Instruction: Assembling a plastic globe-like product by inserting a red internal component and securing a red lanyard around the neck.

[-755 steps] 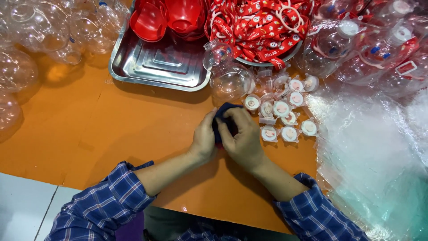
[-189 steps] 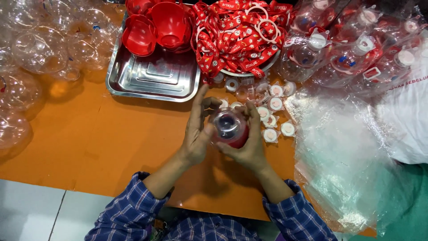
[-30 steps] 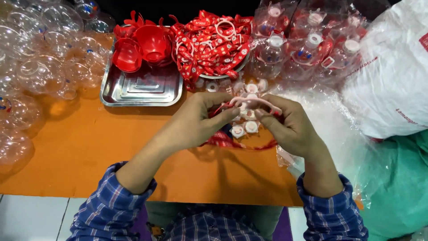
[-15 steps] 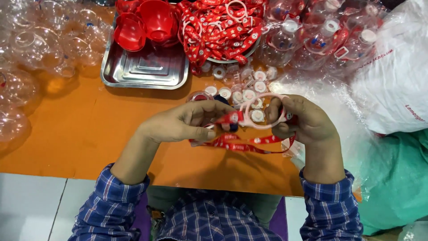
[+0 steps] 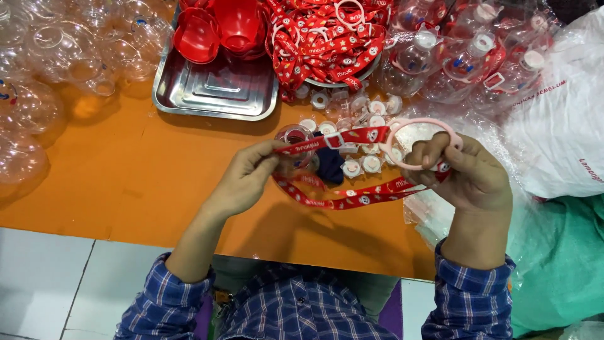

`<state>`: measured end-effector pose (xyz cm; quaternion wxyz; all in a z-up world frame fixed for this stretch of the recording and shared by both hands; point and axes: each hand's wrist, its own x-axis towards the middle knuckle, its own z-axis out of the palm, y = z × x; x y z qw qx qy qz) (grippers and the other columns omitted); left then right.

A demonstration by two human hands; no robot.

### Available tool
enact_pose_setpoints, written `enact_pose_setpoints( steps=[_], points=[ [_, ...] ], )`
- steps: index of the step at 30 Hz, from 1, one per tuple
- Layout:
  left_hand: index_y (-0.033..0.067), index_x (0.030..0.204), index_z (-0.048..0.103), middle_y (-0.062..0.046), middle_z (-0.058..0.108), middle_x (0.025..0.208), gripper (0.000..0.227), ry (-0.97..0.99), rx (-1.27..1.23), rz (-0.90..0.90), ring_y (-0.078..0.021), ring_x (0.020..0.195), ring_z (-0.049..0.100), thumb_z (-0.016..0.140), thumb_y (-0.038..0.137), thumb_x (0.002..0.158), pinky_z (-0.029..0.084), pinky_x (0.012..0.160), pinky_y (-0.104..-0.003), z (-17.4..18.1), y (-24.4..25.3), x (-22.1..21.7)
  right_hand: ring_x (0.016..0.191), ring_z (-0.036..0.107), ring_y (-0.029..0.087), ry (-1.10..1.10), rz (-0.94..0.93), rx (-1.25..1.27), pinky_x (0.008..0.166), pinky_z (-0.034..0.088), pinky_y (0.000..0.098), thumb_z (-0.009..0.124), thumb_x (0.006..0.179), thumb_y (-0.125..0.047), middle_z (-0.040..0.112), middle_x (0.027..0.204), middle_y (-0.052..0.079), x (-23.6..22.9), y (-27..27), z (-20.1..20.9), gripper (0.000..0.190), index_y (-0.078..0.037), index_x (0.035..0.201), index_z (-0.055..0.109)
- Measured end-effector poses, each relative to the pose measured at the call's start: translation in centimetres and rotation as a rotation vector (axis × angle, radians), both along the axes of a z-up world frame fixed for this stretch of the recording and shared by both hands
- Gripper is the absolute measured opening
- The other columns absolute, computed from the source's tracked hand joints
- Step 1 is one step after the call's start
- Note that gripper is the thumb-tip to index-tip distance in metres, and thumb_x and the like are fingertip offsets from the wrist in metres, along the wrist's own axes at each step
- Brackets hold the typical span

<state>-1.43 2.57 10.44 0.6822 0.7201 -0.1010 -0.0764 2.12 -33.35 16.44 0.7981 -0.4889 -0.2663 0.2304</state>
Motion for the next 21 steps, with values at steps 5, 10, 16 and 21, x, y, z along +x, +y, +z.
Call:
enact_pose_setpoints(
  steps=[5, 10, 16, 21],
  points=[
    [-0.0012, 0.119, 0.062, -0.001, 0.039, 0.066, 0.030, 0.036, -0.362, 0.041, -0.0111, 0.056, 0.035, 0.038, -0.002, 0.102, 0.032, 0.055, -0.025, -0.5, 1.6, -1.2, 0.065, 0.043, 0.012, -0.092, -0.195, -0.398, 0.060, 0.034, 0.0250, 0.058, 0.101, -0.009, 0.057, 0.087, 0.008, -0.9, -0.3, -0.2, 0.021, 0.003, 0.110, 0.072],
    [0.0006, 0.122, 0.063, -0.002, 0.053, 0.084, 0.041, 0.039, -0.415, -0.003, -0.0083, 0.059, 0.033, 0.049, -0.001, 0.084, 0.032, 0.055, -0.023, -1.2, 3.5, -2.5, 0.093, 0.067, 0.009, -0.214, -0.576, -0.699, 0.078, 0.058, 0.0217, 0.060, 0.099, -0.004, 0.072, 0.107, 0.006, -1.0, 2.4, -0.8, 0.028, -0.006, 0.127, 0.065],
    [-0.0070, 0.130, 0.060, -0.010, 0.061, 0.068, 0.052, 0.029, -0.126, -0.100, -0.0143, 0.055, 0.053, 0.064, 0.005, 0.079, 0.044, 0.050, -0.027, 1.8, 3.2, -4.1, 0.055, 0.048, 0.008, -0.271, -0.590, -0.272, 0.053, 0.043, 0.0208, 0.057, 0.101, 0.002, 0.056, 0.088, 0.009, -0.7, 4.6, -2.5, 0.032, 0.006, 0.132, 0.055],
    [-0.0018, 0.131, 0.063, -0.030, 0.068, 0.113, 0.068, -0.113, 0.452, -0.129, -0.0495, 0.107, 0.067, 0.074, 0.043, 0.081, 0.053, 0.088, -0.059, 6.2, 0.5, -5.6, 0.053, 0.041, 0.006, -0.136, -0.407, -0.121, 0.049, 0.035, 0.0188, 0.054, 0.102, -0.005, 0.058, 0.082, 0.012, -2.0, 8.0, -2.3, 0.029, 0.007, 0.128, 0.055]
  ],
)
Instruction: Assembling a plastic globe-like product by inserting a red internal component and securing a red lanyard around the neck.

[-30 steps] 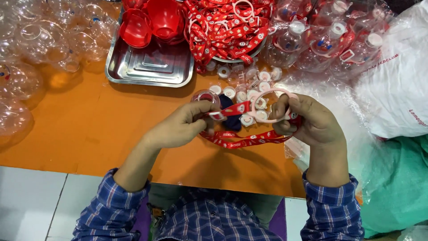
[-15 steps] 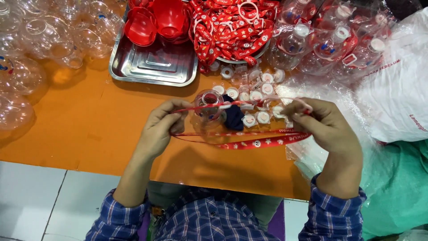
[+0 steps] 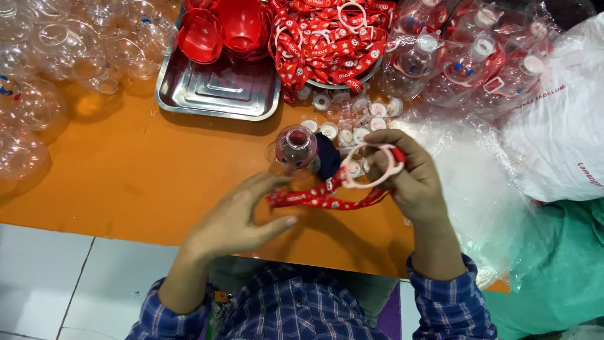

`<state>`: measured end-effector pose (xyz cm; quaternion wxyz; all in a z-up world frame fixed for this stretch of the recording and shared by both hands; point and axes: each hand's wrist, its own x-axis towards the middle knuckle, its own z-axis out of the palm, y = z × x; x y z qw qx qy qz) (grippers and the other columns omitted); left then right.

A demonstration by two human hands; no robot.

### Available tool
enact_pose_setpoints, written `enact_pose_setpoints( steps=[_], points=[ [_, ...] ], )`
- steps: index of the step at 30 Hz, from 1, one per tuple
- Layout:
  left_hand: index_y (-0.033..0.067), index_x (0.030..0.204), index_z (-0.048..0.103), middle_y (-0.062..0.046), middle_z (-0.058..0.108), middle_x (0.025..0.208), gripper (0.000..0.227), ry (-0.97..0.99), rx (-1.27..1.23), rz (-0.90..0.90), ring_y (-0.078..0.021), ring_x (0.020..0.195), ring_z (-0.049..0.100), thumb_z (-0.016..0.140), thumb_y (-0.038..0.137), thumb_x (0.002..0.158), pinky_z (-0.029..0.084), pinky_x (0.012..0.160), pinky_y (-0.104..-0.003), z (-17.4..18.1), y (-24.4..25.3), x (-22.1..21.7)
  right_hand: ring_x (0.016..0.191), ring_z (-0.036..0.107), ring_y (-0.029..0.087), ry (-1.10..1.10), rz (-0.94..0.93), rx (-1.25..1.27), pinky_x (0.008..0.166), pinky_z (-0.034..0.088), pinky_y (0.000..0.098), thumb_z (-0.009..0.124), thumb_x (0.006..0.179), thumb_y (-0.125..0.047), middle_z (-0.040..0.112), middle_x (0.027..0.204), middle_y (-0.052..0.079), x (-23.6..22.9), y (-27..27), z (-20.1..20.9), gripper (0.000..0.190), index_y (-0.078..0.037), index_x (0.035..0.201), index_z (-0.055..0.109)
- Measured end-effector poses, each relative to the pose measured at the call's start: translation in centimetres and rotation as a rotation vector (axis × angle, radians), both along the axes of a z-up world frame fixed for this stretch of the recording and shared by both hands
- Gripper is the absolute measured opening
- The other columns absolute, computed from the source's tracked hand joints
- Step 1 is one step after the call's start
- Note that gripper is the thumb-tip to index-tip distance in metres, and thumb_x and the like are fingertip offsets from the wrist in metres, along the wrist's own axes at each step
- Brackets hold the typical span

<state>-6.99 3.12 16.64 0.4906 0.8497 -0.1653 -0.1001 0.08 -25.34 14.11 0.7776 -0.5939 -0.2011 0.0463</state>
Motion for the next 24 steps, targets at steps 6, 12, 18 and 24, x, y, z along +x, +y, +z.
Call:
enact_pose_setpoints(
  steps=[6, 12, 18, 24],
  points=[
    [0.0056, 0.130, 0.063, -0.019, 0.064, 0.119, 0.038, -0.209, -0.441, 0.021, -0.0390, 0.121, 0.061, 0.061, 0.027, 0.098, 0.047, 0.102, -0.050, -3.6, -5.3, 0.8, 0.058, 0.047, 0.006, -0.040, 0.113, -0.066, 0.057, 0.044, 0.0187, 0.056, 0.100, -0.006, 0.059, 0.081, 0.011, -1.6, 4.0, 1.8, 0.036, 0.008, 0.133, 0.054],
    [0.0049, 0.092, 0.069, 0.002, 0.046, 0.060, 0.016, 0.112, -0.807, 0.173, -0.0069, 0.051, 0.043, 0.056, 0.010, 0.101, 0.035, 0.046, -0.020, -5.4, -3.8, 1.0, 0.078, 0.056, 0.011, 0.037, 0.381, -0.191, 0.071, 0.046, 0.0239, 0.078, 0.080, -0.027, 0.068, 0.087, 0.010, -1.7, 2.5, 5.1, 0.069, 0.010, 0.135, 0.058],
    [0.0056, 0.077, 0.070, 0.000, 0.050, 0.050, 0.020, -0.100, -0.405, 0.121, -0.0070, 0.053, 0.041, 0.065, 0.014, 0.095, 0.033, 0.046, -0.021, 3.2, -1.9, 0.5, 0.055, 0.052, 0.012, 0.002, 0.167, -0.318, 0.054, 0.043, 0.0264, 0.068, 0.096, -0.021, 0.061, 0.060, 0.008, -2.2, 3.8, 0.4, 0.026, 0.003, 0.086, 0.072],
    [0.0075, 0.096, 0.071, -0.007, 0.056, 0.068, 0.024, -0.229, -0.452, 0.225, -0.0127, 0.070, 0.051, 0.056, 0.025, 0.103, 0.049, 0.066, -0.031, -1.6, -2.5, 3.6, 0.058, 0.047, 0.009, -0.006, -0.024, -0.213, 0.054, 0.039, 0.0233, 0.063, 0.101, -0.014, 0.057, 0.064, 0.003, -1.8, 8.1, -1.4, 0.018, 0.001, 0.093, 0.069]
  ],
)
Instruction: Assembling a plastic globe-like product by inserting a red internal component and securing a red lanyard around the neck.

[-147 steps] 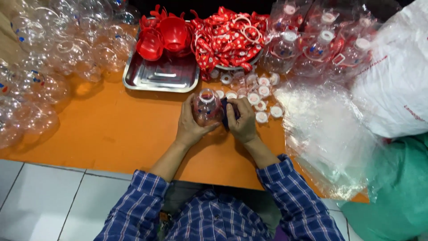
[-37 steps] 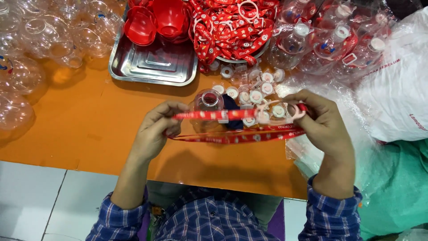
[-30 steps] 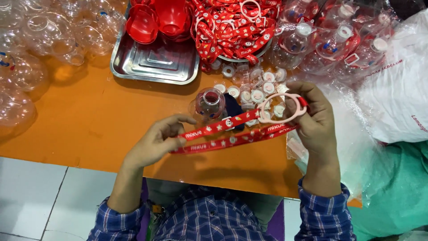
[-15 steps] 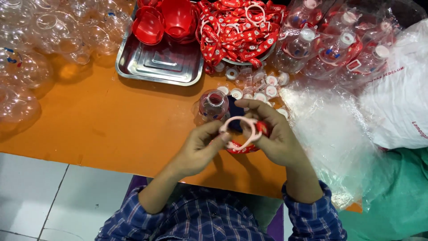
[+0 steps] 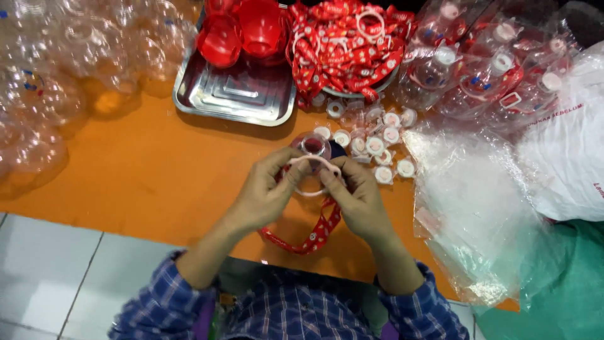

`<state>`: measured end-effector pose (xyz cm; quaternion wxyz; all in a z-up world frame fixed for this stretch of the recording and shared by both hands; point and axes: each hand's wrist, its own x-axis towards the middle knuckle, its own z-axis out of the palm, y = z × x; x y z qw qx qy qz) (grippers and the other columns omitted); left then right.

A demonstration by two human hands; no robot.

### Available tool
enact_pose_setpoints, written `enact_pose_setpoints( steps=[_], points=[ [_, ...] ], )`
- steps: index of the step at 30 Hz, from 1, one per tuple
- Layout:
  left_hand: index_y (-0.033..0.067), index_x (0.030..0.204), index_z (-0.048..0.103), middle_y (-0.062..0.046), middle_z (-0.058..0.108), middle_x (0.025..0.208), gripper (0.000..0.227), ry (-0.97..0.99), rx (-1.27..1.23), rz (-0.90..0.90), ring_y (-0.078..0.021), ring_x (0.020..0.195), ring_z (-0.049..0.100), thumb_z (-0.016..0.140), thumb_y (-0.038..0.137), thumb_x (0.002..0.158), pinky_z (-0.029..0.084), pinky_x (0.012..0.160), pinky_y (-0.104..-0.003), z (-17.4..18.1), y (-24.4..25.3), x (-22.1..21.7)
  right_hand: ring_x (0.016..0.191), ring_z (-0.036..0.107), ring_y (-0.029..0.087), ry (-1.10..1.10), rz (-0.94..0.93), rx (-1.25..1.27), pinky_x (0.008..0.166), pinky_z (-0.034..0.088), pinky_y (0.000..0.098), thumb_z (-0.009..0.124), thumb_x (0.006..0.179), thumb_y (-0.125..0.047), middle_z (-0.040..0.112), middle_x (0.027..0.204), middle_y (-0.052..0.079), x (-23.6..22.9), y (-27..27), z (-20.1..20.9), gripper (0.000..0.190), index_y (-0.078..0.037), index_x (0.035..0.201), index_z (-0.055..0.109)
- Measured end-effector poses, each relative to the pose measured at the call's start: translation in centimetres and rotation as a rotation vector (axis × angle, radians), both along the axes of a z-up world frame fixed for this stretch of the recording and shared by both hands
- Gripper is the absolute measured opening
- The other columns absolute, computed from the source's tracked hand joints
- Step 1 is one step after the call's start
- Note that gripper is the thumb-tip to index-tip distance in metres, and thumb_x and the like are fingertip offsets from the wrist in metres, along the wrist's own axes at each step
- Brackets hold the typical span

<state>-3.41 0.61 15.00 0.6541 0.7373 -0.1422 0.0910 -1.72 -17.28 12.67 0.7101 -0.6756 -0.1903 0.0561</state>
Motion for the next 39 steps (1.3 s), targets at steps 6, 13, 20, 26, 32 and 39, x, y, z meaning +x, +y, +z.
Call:
enact_pose_setpoints(
  steps=[6, 13, 20, 26, 32, 39],
  points=[
    [0.0055, 0.077, 0.064, -0.003, 0.057, 0.061, 0.016, 0.122, -0.055, -0.102, -0.0120, 0.065, 0.050, 0.075, 0.012, 0.086, 0.043, 0.058, -0.026, 2.9, -1.0, -0.3, 0.066, 0.054, 0.012, -0.051, -0.164, -0.072, 0.063, 0.049, 0.0254, 0.062, 0.101, -0.011, 0.061, 0.069, 0.007, -0.2, 0.5, 1.1, 0.014, 0.000, 0.101, 0.070],
    [0.0018, 0.072, 0.063, -0.017, 0.056, 0.052, 0.013, 0.171, 0.375, 0.102, -0.0304, 0.051, 0.056, 0.070, 0.008, 0.081, 0.044, 0.051, -0.039, -4.0, 3.1, 2.6, 0.063, 0.053, 0.014, -0.094, -0.350, -0.263, 0.062, 0.045, 0.0270, 0.061, 0.093, 0.004, 0.056, 0.064, 0.008, 2.1, -1.9, -2.4, 0.011, 0.001, 0.102, 0.066],
    [0.0029, 0.133, 0.059, -0.026, 0.063, 0.126, 0.054, 0.127, 0.529, 0.104, -0.0487, 0.116, 0.061, 0.057, 0.014, 0.081, 0.050, 0.095, -0.060, -3.3, 2.2, 3.9, 0.082, 0.067, 0.027, -0.124, -0.327, -0.328, 0.076, 0.053, 0.0384, 0.064, 0.083, -0.005, 0.070, 0.097, 0.018, 4.7, -1.2, -4.0, 0.031, -0.003, 0.113, 0.071],
    [0.0033, 0.131, 0.065, -0.023, 0.067, 0.124, 0.051, 0.094, 0.510, 0.120, -0.0454, 0.114, 0.063, 0.045, 0.013, 0.085, 0.052, 0.095, -0.055, -4.7, 1.1, 5.0, 0.099, 0.073, 0.036, -0.171, -0.263, -0.442, 0.087, 0.055, 0.0455, 0.054, 0.088, -0.012, 0.076, 0.103, 0.019, 5.1, -0.1, -4.1, 0.040, -0.007, 0.122, 0.074],
    [0.0077, 0.092, 0.068, -0.016, 0.063, 0.083, 0.022, 0.018, 0.337, 0.289, -0.0416, 0.088, 0.066, 0.048, 0.019, 0.095, 0.053, 0.077, -0.050, -8.0, -0.7, 4.9, 0.082, 0.070, 0.024, 0.035, -0.319, -0.471, 0.080, 0.054, 0.0404, 0.052, 0.090, -0.024, 0.075, 0.082, 0.011, 5.3, 1.5, -3.9, 0.033, -0.018, 0.102, 0.083],
    [0.0123, 0.081, 0.071, -0.016, 0.070, 0.075, 0.030, 0.412, 0.306, 0.210, -0.0403, 0.084, 0.069, 0.047, 0.029, 0.087, 0.052, 0.075, -0.051, -8.7, 0.8, 6.3, 0.058, 0.063, 0.019, 0.376, -0.295, -0.305, 0.061, 0.051, 0.0300, 0.057, 0.076, -0.010, 0.068, 0.066, 0.011, 7.2, -0.7, -6.3, 0.025, -0.006, 0.088, 0.079]
  ],
)
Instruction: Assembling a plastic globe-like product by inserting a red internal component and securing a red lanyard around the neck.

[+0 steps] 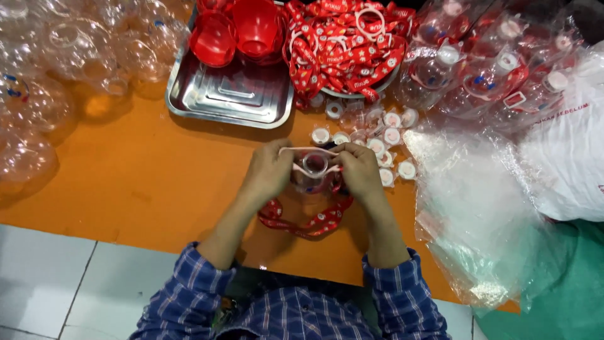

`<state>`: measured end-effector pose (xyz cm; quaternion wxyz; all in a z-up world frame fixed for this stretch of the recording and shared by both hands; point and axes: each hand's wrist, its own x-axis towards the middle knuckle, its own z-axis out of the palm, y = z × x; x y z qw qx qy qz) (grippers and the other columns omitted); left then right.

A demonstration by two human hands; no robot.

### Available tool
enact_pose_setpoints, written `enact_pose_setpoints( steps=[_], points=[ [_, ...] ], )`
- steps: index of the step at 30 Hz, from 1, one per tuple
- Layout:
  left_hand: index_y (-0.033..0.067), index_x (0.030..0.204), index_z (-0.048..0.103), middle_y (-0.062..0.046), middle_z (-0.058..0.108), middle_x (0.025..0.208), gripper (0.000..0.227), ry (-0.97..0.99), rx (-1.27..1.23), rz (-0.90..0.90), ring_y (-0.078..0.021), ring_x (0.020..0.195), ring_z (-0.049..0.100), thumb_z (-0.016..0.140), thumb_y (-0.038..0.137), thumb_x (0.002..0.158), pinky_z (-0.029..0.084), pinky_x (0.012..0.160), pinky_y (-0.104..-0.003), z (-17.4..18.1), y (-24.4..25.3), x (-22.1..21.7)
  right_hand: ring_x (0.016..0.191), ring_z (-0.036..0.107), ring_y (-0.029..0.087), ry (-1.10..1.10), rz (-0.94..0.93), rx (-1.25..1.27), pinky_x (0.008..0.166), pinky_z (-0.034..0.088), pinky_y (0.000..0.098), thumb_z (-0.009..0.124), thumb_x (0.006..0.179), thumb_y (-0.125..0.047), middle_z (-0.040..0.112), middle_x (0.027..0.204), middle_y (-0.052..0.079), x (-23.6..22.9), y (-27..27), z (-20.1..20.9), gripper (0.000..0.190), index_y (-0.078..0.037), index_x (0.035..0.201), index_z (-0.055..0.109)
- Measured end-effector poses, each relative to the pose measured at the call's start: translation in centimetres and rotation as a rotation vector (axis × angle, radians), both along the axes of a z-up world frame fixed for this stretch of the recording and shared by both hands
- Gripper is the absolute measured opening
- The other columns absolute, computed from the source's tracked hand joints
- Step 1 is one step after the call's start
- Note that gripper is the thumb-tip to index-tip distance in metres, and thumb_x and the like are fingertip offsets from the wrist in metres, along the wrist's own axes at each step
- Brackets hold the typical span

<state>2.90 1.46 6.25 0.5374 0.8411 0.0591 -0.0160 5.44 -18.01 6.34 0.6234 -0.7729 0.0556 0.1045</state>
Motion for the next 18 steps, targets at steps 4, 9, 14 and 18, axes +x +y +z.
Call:
enact_pose_setpoints(
  steps=[4, 9, 14, 18],
  points=[
    [0.0100, 0.078, 0.068, -0.012, 0.060, 0.052, 0.026, 0.174, -0.019, 0.004, -0.0310, 0.070, 0.069, 0.051, 0.028, 0.083, 0.051, 0.070, -0.042, -1.0, 1.3, 1.2, 0.042, 0.061, 0.018, 0.137, -0.052, 0.078, 0.034, 0.047, 0.0264, 0.058, 0.079, -0.008, 0.059, 0.055, 0.015, 0.7, -0.4, -1.2, 0.017, 0.001, 0.086, 0.071],
    [0.0079, 0.068, 0.065, -0.005, 0.050, 0.048, 0.023, 0.208, -0.151, 0.002, -0.0194, 0.045, 0.052, 0.050, 0.019, 0.082, 0.045, 0.051, -0.031, -2.5, 1.9, 1.7, 0.037, 0.063, 0.022, 0.143, 0.035, -0.199, 0.034, 0.050, 0.0325, 0.061, 0.076, -0.019, 0.058, 0.044, 0.014, 3.3, -1.6, -4.2, 0.018, -0.007, 0.075, 0.075],
    [0.0043, 0.063, 0.062, -0.010, 0.050, 0.043, 0.021, 0.223, -0.135, -0.049, -0.0220, 0.038, 0.054, 0.050, 0.014, 0.078, 0.043, 0.043, -0.030, -3.5, 2.3, 1.7, 0.041, 0.066, 0.025, 0.197, 0.048, -0.256, 0.038, 0.055, 0.0359, 0.060, 0.077, -0.016, 0.062, 0.050, 0.017, 2.2, -1.5, -3.6, 0.019, -0.004, 0.077, 0.076],
    [-0.0004, 0.075, 0.061, -0.013, 0.055, 0.048, 0.017, 0.261, -0.254, -0.066, -0.0213, 0.039, 0.059, 0.049, 0.009, 0.081, 0.048, 0.038, -0.029, -2.7, 2.6, 0.3, 0.047, 0.067, 0.030, 0.240, 0.029, -0.141, 0.044, 0.059, 0.0398, 0.056, 0.080, -0.009, 0.064, 0.060, 0.024, 0.0, -0.6, -0.7, 0.024, 0.003, 0.088, 0.074]
  ],
)
